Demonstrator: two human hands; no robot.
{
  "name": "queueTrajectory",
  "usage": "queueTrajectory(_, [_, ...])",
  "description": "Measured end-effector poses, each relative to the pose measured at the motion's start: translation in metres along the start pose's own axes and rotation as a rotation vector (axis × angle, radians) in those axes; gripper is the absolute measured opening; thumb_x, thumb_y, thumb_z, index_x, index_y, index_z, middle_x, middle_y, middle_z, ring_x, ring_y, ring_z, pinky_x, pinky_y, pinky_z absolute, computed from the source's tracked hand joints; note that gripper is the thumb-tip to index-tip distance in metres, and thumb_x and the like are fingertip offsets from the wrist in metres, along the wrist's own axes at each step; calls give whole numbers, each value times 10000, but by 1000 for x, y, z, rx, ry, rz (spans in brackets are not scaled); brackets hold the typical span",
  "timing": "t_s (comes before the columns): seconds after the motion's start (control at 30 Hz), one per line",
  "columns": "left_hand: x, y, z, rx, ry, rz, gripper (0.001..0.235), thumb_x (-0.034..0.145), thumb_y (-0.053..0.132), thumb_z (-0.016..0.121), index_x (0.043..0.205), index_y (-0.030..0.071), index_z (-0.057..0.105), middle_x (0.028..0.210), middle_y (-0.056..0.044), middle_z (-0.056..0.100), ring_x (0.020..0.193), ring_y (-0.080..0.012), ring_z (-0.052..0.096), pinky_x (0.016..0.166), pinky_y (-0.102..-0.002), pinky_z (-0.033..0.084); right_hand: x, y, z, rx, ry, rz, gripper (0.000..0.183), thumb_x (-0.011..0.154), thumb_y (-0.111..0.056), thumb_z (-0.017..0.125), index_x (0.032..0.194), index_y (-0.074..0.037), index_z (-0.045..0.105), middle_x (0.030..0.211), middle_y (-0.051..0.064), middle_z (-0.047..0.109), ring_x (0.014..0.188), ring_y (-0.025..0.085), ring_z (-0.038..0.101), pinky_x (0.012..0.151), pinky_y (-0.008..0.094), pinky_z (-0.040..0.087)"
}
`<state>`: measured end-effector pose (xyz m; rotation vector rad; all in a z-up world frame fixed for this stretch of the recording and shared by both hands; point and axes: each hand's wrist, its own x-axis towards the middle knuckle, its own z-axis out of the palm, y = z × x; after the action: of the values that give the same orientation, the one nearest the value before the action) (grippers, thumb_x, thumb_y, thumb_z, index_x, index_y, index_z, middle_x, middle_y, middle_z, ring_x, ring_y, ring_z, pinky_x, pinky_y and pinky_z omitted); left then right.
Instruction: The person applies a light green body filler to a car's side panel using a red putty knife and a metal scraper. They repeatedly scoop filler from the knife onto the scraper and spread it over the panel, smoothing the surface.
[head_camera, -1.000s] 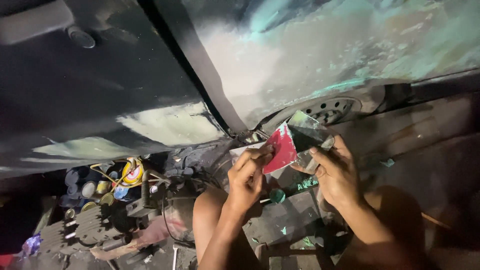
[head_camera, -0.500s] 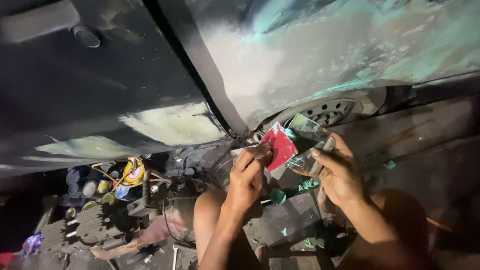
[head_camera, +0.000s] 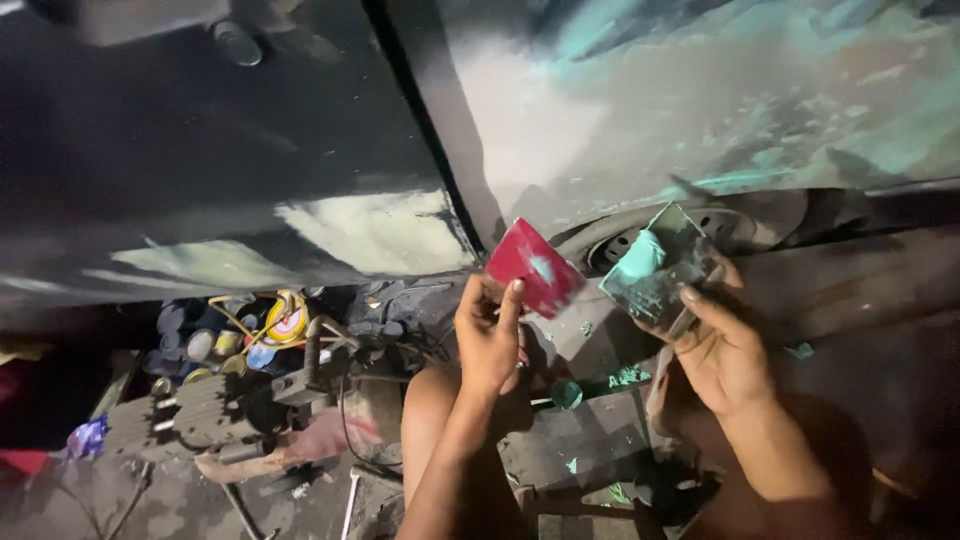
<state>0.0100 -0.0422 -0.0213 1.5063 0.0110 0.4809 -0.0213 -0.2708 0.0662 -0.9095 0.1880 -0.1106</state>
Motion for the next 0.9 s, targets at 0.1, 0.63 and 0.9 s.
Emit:
queueTrajectory(0.1, [-6, 59, 16, -248, 80, -314, 135, 1006, 117, 678, 939, 13, 625, 660, -85, 562, 449, -144, 518, 332, -239, 429, 2, 0, 13, -138, 18, -106, 502, 879, -147, 716, 1353, -177, 551, 1056, 16, 685, 864, 159, 718, 715, 339, 679])
queueTrajectory(0.63, [-11, 44, 25, -399, -63, -406, 133, 975, 100, 720, 940, -20, 676, 740, -113, 675, 676, -169, 647, 663, -440, 672, 12, 56, -34, -560, -18, -590, 545, 961, 1, 658, 1463, 31, 450, 1252, 215, 624, 1192, 238, 587, 1064, 430, 502])
queueTrajectory(0.9, [-13, 33, 28, -450, -27, -449, 176, 963, 82, 732, 870, -22, 625, 669, -109, 644, 601, -193, 681, 641, -431, 679, 5, 67, -29, -623, -39, -620, 472, 965, 26, 645, 1418, 30, 513, 1119, 218, 689, 918, 204, 672, 800, 351, 600])
